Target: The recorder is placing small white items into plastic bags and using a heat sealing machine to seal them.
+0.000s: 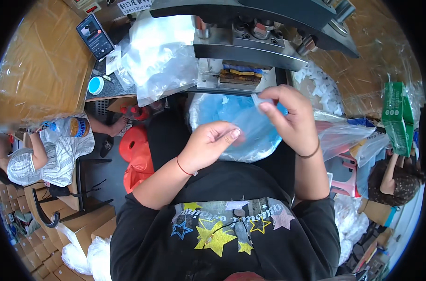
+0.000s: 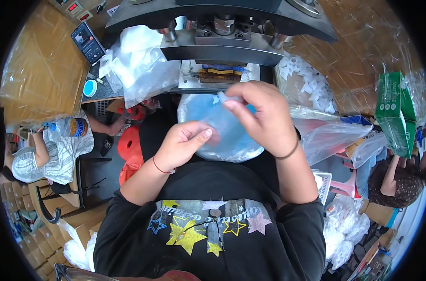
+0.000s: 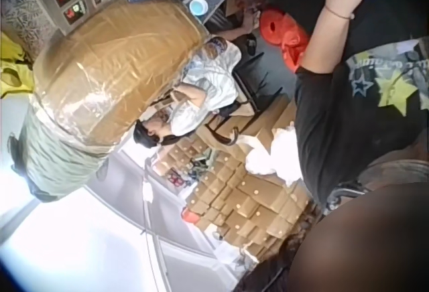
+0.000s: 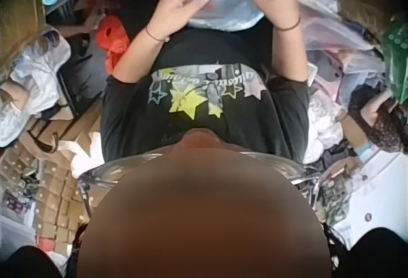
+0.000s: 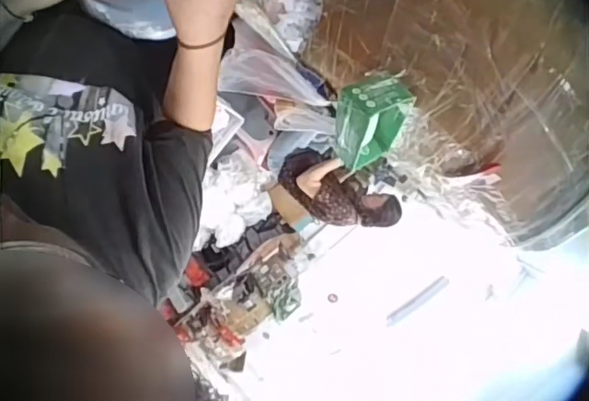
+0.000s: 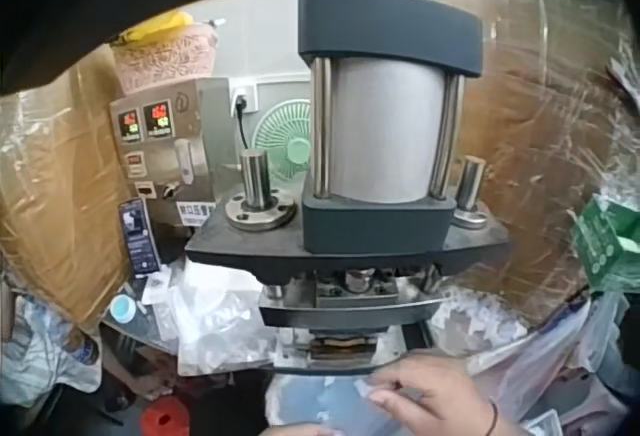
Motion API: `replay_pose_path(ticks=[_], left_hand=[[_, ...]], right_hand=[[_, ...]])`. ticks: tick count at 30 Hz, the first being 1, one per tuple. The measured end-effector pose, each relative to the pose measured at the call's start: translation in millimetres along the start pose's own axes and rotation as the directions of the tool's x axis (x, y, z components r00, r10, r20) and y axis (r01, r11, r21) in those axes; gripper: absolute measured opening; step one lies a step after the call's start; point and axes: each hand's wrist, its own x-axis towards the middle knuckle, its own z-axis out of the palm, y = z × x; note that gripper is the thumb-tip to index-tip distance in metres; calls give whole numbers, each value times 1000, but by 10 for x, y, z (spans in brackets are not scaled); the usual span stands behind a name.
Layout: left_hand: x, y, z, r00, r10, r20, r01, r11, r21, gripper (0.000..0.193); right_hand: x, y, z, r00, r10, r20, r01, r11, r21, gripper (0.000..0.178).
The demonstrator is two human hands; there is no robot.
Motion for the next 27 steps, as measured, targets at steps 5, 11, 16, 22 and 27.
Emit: replay_pose_path(ticks=[5, 11, 16, 22, 27], left_hand=[[14, -27, 123, 931, -190, 312, 304, 878, -370, 26], [44, -168, 130, 888, -250, 386, 406, 822, -400, 31], [230, -155, -62, 926, -309, 215, 377, 784, -494, 32], [606, -103, -283, 974, -212, 79, 214, 756, -619, 30], [580, -210, -345, 988, -64, -138, 14, 941, -337, 48]], right_hand=[[-40, 68, -256, 954, -7, 300, 39, 994, -99, 17], [-75, 291, -252, 927, -20, 374, 71, 990, -125, 18], [-226, 964, -696, 949, 253, -189, -306, 581, -754, 26], [-349, 1423, -633, 915, 324, -238, -388, 553, -738, 25], [-393, 1480, -648, 931, 291, -220, -360, 635, -684, 21]])
